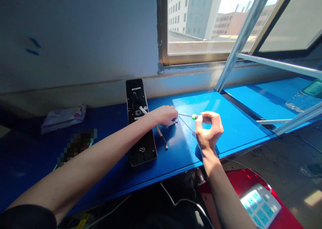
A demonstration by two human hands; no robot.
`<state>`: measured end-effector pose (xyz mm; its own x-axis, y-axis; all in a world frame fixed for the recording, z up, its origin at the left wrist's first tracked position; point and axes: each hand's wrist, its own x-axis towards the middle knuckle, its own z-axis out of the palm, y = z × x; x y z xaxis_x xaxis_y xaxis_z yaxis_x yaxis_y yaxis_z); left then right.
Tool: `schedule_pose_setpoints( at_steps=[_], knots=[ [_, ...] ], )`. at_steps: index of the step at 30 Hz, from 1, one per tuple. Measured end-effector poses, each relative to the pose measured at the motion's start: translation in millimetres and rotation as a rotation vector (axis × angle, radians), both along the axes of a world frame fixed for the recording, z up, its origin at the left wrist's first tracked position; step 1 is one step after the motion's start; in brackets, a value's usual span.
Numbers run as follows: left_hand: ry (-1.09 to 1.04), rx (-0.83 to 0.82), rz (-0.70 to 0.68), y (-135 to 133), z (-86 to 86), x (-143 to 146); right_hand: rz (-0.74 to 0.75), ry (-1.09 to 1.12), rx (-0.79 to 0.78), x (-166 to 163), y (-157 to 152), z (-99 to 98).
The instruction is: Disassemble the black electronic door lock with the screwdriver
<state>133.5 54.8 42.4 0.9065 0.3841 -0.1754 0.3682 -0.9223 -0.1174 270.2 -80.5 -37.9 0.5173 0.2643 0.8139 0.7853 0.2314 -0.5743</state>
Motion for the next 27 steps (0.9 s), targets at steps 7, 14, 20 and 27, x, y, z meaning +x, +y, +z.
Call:
schedule_pose_setpoints(
  at_steps=[7, 14, 20, 27],
  knots=[
    [0.005, -0.048, 0.000, 3.1, 0.8, -2.7, 0.014, 0.006, -0.009, -0.8, -0.6, -0.4],
    [-0.003, -0.016, 0.003, 1.1, 0.6, -0.5, 0.010, 0.002, 0.004, -1.5, 0.5, -0.8],
    [0.001, 0.015, 0.022, 1.5, -0.7, 1.4, 0.007, -0.016, 0.016, -1.1, 1.4, -0.5],
    [-0.020, 0.023, 0.042, 0.1, -1.2, 0.9, 0.010, -0.022, 0.036, -0.6, 1.9, -0.2]
  ],
)
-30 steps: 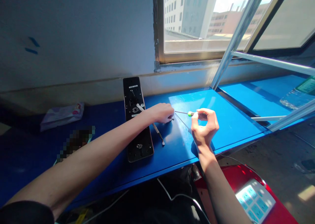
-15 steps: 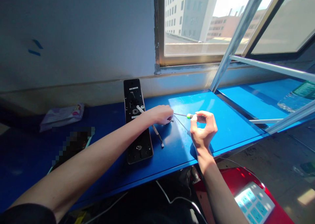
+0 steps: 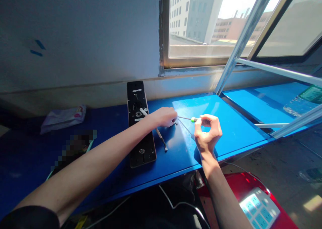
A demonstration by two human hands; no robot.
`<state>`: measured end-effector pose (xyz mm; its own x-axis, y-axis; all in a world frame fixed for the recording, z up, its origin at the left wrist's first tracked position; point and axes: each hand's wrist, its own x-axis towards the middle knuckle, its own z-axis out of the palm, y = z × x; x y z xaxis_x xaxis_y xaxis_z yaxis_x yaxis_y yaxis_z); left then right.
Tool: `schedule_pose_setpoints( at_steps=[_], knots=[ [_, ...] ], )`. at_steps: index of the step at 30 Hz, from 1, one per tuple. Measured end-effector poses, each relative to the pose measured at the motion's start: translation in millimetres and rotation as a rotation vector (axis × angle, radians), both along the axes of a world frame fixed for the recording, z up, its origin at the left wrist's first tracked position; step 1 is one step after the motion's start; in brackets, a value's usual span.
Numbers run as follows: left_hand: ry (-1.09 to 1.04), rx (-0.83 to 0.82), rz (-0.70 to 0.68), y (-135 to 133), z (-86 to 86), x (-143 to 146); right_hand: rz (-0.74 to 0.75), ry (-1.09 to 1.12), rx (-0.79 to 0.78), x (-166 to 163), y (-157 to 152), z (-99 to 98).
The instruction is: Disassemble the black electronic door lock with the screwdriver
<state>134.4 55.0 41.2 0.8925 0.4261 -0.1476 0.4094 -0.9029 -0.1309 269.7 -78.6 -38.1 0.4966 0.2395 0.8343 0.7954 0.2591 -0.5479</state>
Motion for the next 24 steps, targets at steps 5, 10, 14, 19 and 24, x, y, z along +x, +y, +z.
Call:
schedule_pose_setpoints(
  at_steps=[5, 10, 14, 19, 24],
  knots=[
    [-0.038, -0.016, -0.012, 1.9, -1.6, -0.8, 0.002, 0.001, 0.004, -0.3, 0.2, 0.0],
    [-0.073, -0.087, -0.054, 7.0, -5.7, -0.5, 0.009, 0.004, 0.002, -0.5, 0.2, -0.3],
    [-0.093, -0.144, -0.080, 10.5, -9.3, 0.6, 0.009, 0.009, -0.001, -0.6, 0.0, -0.4],
    [-0.113, -0.170, -0.090, 12.5, -11.8, 1.7, 0.018, 0.009, 0.002, -0.6, -0.3, -0.4],
    [-0.155, -0.175, -0.085, 14.1, -16.6, 2.3, 0.024, 0.002, 0.004, 0.3, 0.3, -0.9]
  ],
)
